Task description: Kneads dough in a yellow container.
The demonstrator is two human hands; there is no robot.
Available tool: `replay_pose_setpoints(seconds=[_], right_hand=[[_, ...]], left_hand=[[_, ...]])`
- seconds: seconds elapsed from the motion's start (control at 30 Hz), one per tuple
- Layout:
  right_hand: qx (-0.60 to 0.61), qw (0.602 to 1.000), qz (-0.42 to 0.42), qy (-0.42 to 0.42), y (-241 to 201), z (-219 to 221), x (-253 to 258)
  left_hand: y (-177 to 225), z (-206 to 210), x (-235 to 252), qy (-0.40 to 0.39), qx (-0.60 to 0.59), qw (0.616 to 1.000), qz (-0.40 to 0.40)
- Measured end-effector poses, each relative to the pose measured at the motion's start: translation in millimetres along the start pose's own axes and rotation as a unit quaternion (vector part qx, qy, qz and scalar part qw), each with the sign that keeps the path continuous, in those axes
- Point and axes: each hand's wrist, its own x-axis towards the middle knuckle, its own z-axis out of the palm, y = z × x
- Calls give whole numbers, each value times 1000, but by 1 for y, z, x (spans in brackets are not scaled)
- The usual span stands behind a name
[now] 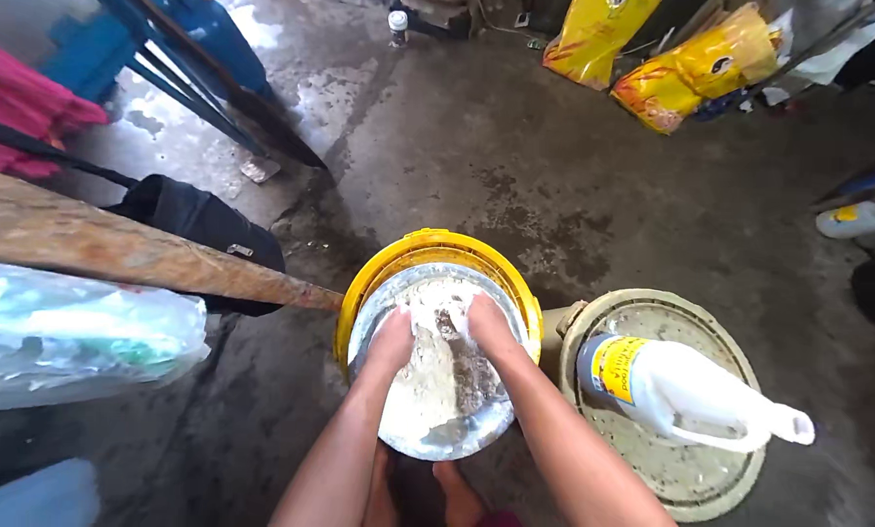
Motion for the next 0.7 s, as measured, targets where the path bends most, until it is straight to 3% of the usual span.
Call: replay_pose_setpoints(seconds=[0.13, 0.23, 0.53, 0.7], right_hand=[[-29, 998, -45, -26, -26, -4, 12], [-21, 998, -40, -39, -28, 7, 4], [-19, 998, -39, -34, -32, 14, 1], [-47, 986, -102, -127, -76, 51, 15]], left_hand=[[-6, 9, -28, 75, -123, 989, -28], [-17, 23, -59, 65, -178, 981, -51], [-30, 28, -72, 31, -162, 986, -11], [-27, 30, -80, -27, -79, 994, -75]])
